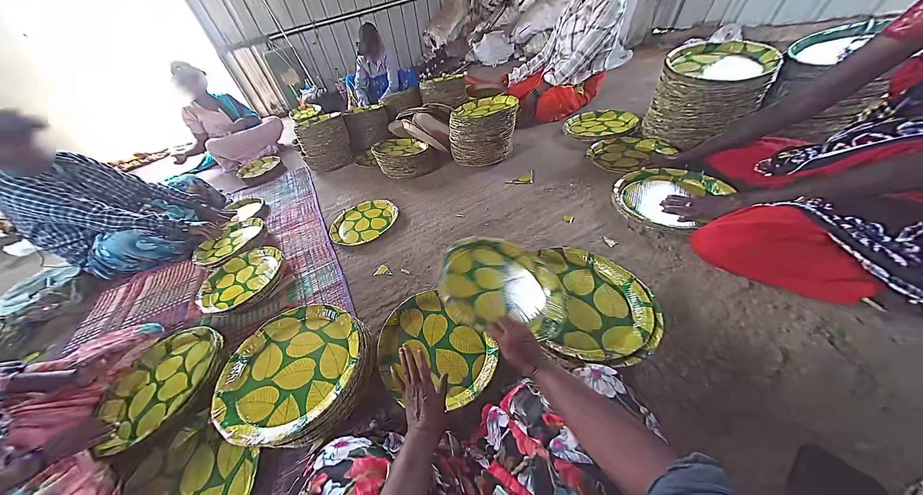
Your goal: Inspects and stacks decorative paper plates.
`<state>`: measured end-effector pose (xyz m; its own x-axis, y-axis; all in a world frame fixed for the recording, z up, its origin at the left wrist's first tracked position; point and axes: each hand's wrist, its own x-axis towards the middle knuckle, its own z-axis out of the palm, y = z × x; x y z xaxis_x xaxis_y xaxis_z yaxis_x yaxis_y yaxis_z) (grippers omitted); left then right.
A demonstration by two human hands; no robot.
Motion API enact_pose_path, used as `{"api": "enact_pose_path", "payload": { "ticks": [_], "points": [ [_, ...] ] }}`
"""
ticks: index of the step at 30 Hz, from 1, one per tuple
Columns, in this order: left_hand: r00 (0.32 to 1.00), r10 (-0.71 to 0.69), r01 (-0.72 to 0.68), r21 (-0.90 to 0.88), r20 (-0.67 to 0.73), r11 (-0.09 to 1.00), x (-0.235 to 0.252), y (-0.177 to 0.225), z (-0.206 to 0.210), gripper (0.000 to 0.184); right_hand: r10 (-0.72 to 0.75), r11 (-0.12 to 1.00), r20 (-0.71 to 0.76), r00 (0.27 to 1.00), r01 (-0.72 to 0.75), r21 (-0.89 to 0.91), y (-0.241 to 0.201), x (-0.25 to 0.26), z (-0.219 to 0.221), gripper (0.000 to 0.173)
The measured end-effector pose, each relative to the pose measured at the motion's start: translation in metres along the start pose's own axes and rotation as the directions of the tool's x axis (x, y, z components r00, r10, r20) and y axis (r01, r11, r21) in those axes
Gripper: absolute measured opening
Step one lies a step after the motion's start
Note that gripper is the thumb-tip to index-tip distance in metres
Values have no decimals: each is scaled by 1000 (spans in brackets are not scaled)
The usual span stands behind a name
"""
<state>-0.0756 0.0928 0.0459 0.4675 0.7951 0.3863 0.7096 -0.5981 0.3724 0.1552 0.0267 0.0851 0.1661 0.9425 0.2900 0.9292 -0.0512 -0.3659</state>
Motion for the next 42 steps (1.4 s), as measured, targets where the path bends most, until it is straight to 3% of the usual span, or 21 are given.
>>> {"api": "enact_pose_path", "payload": {
  "ticks": [1,2,4,6,8,10,13,15,19,24,26,28,30,31,32,33,34,36,37,39,42],
  "points": [
    [995,68,-65,39,-77,997,3,0,-2,81,-157,987,56,986,156,26,-5,-3,8,26],
    [993,104,-101,59,-49,993,3,0,-5,75,-308,951,104,946,304,50,-9,-5,20,23],
    [947,68,-84,37,315,996,-2,2,-10,57,-424,905,292,857,412,106,-12,-5,36,31],
    [723,-1,-44,48,691,998,-5,-2,-2,50,-284,957,448,848,280,77,-10,1,34,45],
    [620,-39,-31,74,784,997,-5,-2,7,54,15,999,364,931,0,-41,-2,8,22,52],
    [598,-39,-37,76,801,996,-4,-1,10,57,386,922,268,883,-366,-124,6,13,3,60],
    [595,-38,-26,66,803,997,-6,-2,15,67,690,724,301,659,-641,-255,19,14,-10,50],
    [601,-36,-19,59,799,998,-7,-3,16,66,739,674,314,596,-666,-321,24,17,-6,40],
    [613,-16,-6,24,790,1000,-9,-8,20,61,736,677,214,643,-702,-220,34,18,-1,43],
    [664,-50,107,-28,746,994,-6,-8,18,63,558,801,-215,802,-588,-115,35,14,-6,36],
    [792,-90,152,-53,604,987,-6,-5,11,68,401,895,-267,876,-436,-88,26,10,-6,34],
    [974,-55,78,-99,220,992,-7,-2,7,69,175,980,-192,966,-189,-58,7,3,0,33],
    [994,40,-44,-38,-101,998,-5,-1,1,65,-57,998,9,998,57,2,-19,-8,11,27],
    [990,64,-65,-3,-128,998,-5,-1,-1,63,-137,990,199,970,126,64,-27,-12,16,29],
    [998,52,-52,5,-43,999,-6,-2,-4,59,-233,972,360,903,224,68,-28,-12,24,30],
    [988,-2,1,4,153,1000,-7,-4,-6,56,-297,951,458,838,300,68,-26,-10,34,30],
    [906,-79,76,24,415,997,-4,-7,-7,55,-287,951,548,786,303,64,-23,-4,39,29],
    [679,-152,127,89,719,988,-6,-14,6,59,-156,982,568,808,186,5,-13,0,39,39],
    [644,-165,143,95,747,985,-8,-14,12,60,-47,996,476,878,75,-40,-7,0,33,43],
    [646,-181,165,96,742,982,-6,-11,16,60,259,965,282,924,-232,-126,3,9,16,49],
    [667,-158,146,80,728,986,-5,-13,18,61,637,768,231,735,-583,-264,27,14,7,54]
  ]
}}
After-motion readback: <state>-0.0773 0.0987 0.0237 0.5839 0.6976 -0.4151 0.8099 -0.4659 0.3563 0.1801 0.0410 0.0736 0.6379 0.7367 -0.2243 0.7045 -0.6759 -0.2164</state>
